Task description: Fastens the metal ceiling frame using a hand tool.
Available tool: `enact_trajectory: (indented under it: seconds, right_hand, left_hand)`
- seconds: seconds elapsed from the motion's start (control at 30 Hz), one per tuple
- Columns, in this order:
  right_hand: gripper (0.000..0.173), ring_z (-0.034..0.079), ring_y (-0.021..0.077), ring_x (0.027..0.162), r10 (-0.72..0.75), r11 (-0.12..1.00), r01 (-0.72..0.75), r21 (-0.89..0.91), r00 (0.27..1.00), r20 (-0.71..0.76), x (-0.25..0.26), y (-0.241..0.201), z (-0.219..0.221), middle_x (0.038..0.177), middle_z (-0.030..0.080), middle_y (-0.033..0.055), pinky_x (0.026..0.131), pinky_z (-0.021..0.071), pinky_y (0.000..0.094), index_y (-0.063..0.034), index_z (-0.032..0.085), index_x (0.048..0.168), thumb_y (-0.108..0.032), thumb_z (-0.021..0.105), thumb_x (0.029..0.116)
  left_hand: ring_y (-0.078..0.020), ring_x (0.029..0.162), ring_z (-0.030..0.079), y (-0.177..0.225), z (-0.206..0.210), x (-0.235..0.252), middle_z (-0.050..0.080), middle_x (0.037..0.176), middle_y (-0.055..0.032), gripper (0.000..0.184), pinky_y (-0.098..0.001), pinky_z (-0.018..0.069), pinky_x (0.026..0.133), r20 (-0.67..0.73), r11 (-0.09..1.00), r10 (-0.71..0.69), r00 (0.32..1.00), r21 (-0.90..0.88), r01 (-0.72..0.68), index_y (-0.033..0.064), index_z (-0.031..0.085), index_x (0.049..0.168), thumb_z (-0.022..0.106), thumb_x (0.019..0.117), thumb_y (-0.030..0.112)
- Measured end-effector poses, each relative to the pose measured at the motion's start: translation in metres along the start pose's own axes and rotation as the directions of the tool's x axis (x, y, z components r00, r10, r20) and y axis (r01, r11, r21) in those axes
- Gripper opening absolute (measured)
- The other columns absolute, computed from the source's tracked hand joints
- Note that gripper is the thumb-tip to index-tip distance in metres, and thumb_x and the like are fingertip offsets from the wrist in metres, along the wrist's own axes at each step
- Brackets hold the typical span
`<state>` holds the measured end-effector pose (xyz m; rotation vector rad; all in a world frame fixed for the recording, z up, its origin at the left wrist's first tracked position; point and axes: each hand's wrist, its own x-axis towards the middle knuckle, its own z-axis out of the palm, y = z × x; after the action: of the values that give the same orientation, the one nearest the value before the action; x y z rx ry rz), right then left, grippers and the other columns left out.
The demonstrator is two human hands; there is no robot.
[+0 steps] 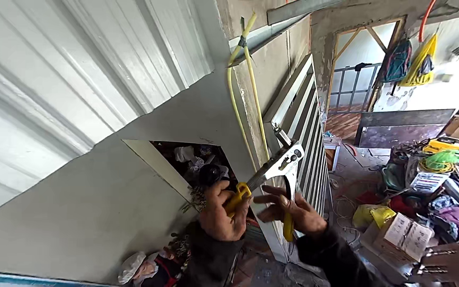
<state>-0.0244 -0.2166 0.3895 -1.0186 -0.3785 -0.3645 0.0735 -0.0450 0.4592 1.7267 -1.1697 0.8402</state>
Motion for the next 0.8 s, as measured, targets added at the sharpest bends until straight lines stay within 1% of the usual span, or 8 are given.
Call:
enact_trajectory:
  seconds: [0.07,0.2,0.3,0.37,0.5,0.63,0.73,0.8]
  right_hand:
    - [0.056,0.074,0.0336,0.106,0.035,0.999,-0.033,-0.023,0.997,0.075,0.006,-0.010,-0.005,0.133,0.068,0.0177,0.091,0.0634,0.0485,0.0022,0.043,0.150,-0.035,0.049,0.1094]
    - [0.042,0.071,0.0308,0.113,-0.054,0.994,0.060,0.094,0.996,-0.067,0.023,-0.002,0.028,0.131,0.068,0.0166,0.098,0.0595,0.0491,0.0030,0.045,0.143,-0.024,0.046,0.1104]
    - [0.059,0.064,0.0400,0.125,-0.043,0.999,0.043,0.004,0.998,0.046,0.021,-0.009,0.012,0.147,0.057,0.0211,0.101,0.0578,0.0559,0.0043,0.036,0.155,-0.029,0.051,0.1085]
    - [0.062,0.062,0.0392,0.128,-0.052,0.998,0.051,0.021,0.996,0.072,0.024,-0.006,0.016,0.147,0.057,0.0186,0.102,0.0564,0.0575,-0.0003,0.037,0.155,-0.036,0.054,0.1071]
    - [0.072,0.065,0.0270,0.124,-0.196,0.957,0.189,0.221,0.980,0.012,0.049,0.014,0.079,0.140,0.064,0.0115,0.104,0.0547,0.0450,-0.0175,0.040,0.156,-0.063,0.049,0.1000]
    - [0.088,0.073,0.0207,0.102,-0.266,0.947,0.249,0.204,0.962,0.058,0.064,-0.004,0.110,0.117,0.074,0.0076,0.088,0.0617,0.0386,-0.0188,0.041,0.155,-0.080,0.037,0.0915]
    - [0.093,0.072,0.0185,0.087,-0.317,0.947,0.301,0.115,0.931,0.179,0.082,-0.032,0.123,0.103,0.074,0.0068,0.074,0.0615,0.0350,-0.0156,0.048,0.147,-0.086,0.036,0.0879]
    - [0.091,0.073,0.0153,0.085,-0.341,0.937,0.349,0.003,0.912,0.229,0.092,-0.064,0.133,0.099,0.075,0.0039,0.072,0.0623,0.0313,-0.0155,0.054,0.141,-0.086,0.031,0.0887]
  left_hand:
    - [-0.0095,0.067,0.071,-0.001,-0.005,0.006,0.074,0.080,-0.0088,0.054,-0.0263,0.0587,0.058,-0.014,0.996,0.059,0.998,0.061,-0.058,-0.0058,0.053,0.122,0.070,0.0935,0.036]
    - [-0.0120,0.067,0.070,0.008,-0.001,0.009,0.073,0.079,-0.0101,0.053,-0.0283,0.0589,0.059,-0.080,0.997,0.043,0.996,0.073,-0.037,-0.0072,0.056,0.119,0.073,0.0911,0.034]
    - [-0.0113,0.067,0.071,0.009,-0.026,0.018,0.074,0.080,-0.0091,0.056,-0.0288,0.0605,0.060,-0.046,0.995,0.027,0.999,0.101,-0.022,-0.0082,0.053,0.121,0.074,0.0912,0.035]
    - [-0.0106,0.067,0.072,0.014,-0.030,0.013,0.075,0.080,-0.0080,0.057,-0.0292,0.0617,0.061,-0.059,0.997,-0.010,0.998,0.082,0.015,-0.0086,0.053,0.122,0.076,0.0907,0.033]
    - [-0.0128,0.076,0.072,0.026,-0.018,0.004,0.072,0.090,-0.0133,0.067,-0.0291,0.0632,0.069,-0.246,0.989,-0.129,0.961,-0.102,0.107,-0.0114,0.049,0.122,0.084,0.0819,0.029]
    - [-0.0128,0.097,0.063,0.027,-0.022,0.000,0.058,0.112,-0.0070,0.059,-0.0289,0.0579,0.083,-0.462,0.978,-0.117,0.879,-0.209,0.021,0.0057,0.050,0.124,0.084,0.0813,0.028]
    - [-0.0156,0.127,0.054,0.036,-0.076,0.019,0.057,0.134,-0.0046,0.044,-0.0346,0.0485,0.105,-0.429,0.991,0.129,0.894,0.089,-0.100,0.0128,0.059,0.122,0.076,0.0897,0.037]
    - [-0.0209,0.140,0.045,0.055,-0.128,0.049,0.053,0.145,-0.0066,0.037,-0.0428,0.0378,0.116,-0.267,0.841,0.347,0.899,0.512,-0.173,0.0163,0.064,0.119,0.070,0.0947,0.043]
